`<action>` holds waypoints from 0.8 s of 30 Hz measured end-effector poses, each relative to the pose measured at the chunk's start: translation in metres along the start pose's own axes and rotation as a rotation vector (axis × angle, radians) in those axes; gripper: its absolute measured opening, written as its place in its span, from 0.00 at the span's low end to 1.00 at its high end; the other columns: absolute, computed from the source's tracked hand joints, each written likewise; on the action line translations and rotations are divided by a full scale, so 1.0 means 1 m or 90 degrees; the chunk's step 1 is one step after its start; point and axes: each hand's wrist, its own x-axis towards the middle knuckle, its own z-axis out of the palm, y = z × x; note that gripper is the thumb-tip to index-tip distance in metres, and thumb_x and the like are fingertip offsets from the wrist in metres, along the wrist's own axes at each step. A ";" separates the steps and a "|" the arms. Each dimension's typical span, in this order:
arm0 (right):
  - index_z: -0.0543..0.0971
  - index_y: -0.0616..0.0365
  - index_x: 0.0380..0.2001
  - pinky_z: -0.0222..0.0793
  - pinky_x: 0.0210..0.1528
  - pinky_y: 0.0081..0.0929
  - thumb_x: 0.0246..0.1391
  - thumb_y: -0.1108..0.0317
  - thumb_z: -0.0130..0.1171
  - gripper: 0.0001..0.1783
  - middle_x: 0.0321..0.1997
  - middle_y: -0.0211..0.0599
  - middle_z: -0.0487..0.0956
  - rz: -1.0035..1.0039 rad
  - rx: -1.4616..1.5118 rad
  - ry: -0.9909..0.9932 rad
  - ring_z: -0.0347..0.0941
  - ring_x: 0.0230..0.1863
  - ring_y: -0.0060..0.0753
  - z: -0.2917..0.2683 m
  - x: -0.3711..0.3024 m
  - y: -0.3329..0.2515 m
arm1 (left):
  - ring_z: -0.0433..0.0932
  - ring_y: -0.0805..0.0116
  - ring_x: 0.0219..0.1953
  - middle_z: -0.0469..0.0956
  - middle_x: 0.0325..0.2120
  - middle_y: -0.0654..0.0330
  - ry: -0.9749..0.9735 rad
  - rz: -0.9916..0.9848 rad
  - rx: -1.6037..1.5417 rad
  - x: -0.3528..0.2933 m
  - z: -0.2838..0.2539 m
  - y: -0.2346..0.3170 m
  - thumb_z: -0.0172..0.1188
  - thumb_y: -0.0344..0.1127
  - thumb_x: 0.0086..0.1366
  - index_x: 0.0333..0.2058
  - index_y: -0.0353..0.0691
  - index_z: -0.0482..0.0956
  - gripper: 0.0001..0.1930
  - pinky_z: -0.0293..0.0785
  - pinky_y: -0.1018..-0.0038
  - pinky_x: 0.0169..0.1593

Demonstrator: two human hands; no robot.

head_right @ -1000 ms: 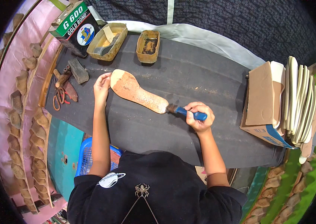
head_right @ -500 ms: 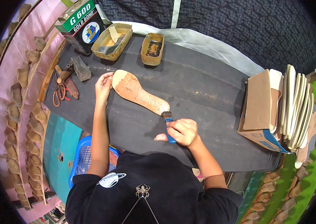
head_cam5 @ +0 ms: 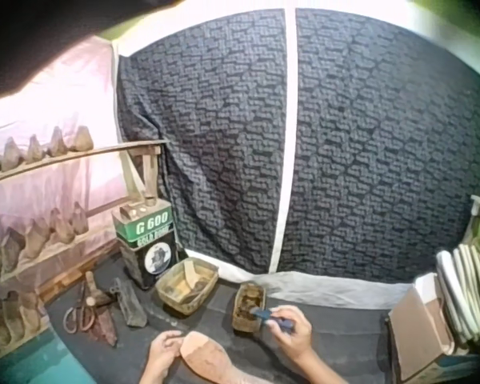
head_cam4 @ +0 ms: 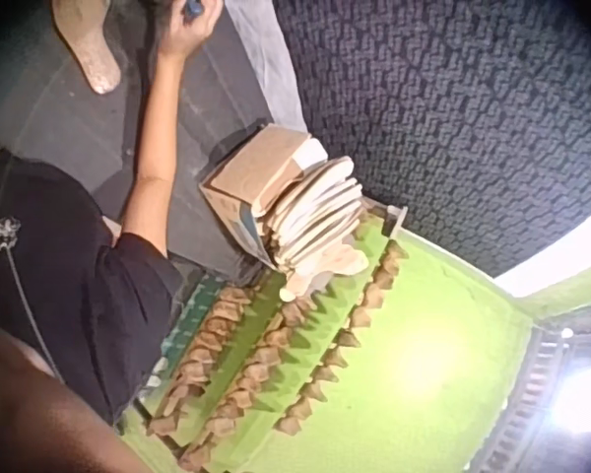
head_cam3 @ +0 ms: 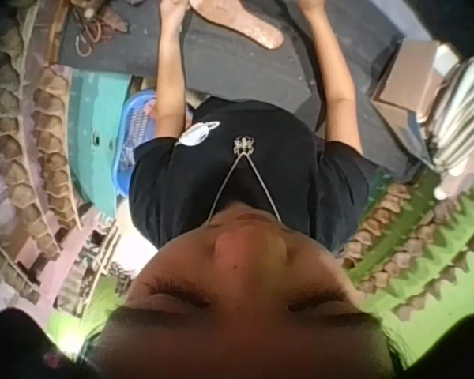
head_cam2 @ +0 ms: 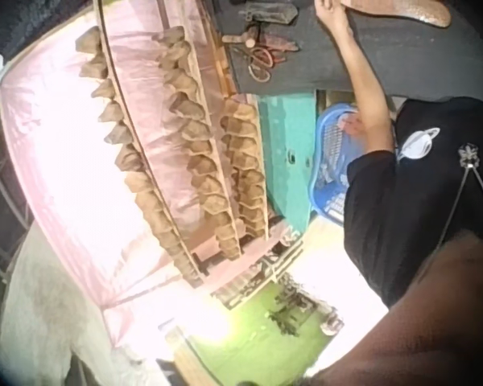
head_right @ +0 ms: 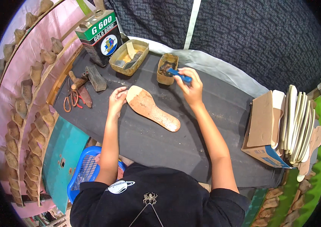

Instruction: Applying adhesive to shoe soles using a brush.

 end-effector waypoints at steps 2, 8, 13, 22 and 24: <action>0.71 0.62 0.27 0.65 0.34 0.20 0.40 0.73 0.59 0.10 0.31 0.38 0.71 0.023 -0.007 -0.004 0.69 0.32 0.29 0.010 0.005 0.014 | 0.72 0.77 0.31 0.74 0.30 0.61 -0.005 -0.004 -0.004 0.001 0.002 0.001 0.50 0.25 0.55 0.40 0.34 0.66 0.12 0.69 0.83 0.32; 0.71 0.62 0.27 0.64 0.28 0.16 0.42 0.68 0.59 0.11 0.29 0.32 0.70 0.199 -0.035 -0.079 0.67 0.27 0.20 0.022 0.009 0.029 | 0.73 0.76 0.30 0.74 0.30 0.59 -0.025 -0.030 -0.019 0.002 -0.004 0.001 0.52 0.26 0.55 0.41 0.34 0.65 0.14 0.70 0.82 0.32; 0.72 0.62 0.30 0.63 0.29 0.15 0.42 0.69 0.59 0.11 0.31 0.32 0.69 0.190 -0.059 -0.083 0.67 0.29 0.19 0.018 0.004 0.034 | 0.74 0.73 0.31 0.74 0.31 0.55 -0.051 -0.071 -0.025 0.006 -0.007 0.009 0.53 0.26 0.53 0.43 0.34 0.62 0.17 0.72 0.78 0.33; 0.69 0.59 0.41 0.65 0.30 0.16 0.41 0.65 0.61 0.22 0.37 0.34 0.67 0.248 0.006 -0.028 0.68 0.29 0.20 0.014 -0.009 0.040 | 0.74 0.72 0.34 0.74 0.33 0.55 -0.057 -0.048 -0.026 -0.003 -0.003 0.020 0.54 0.28 0.53 0.43 0.36 0.61 0.18 0.71 0.78 0.36; 0.66 0.59 0.44 0.66 0.30 0.16 0.41 0.65 0.61 0.25 0.39 0.35 0.66 0.249 0.009 -0.038 0.68 0.29 0.21 0.014 -0.013 0.038 | 0.74 0.72 0.32 0.74 0.33 0.55 -0.048 -0.033 -0.042 -0.008 -0.005 0.024 0.53 0.26 0.53 0.42 0.36 0.62 0.17 0.71 0.79 0.34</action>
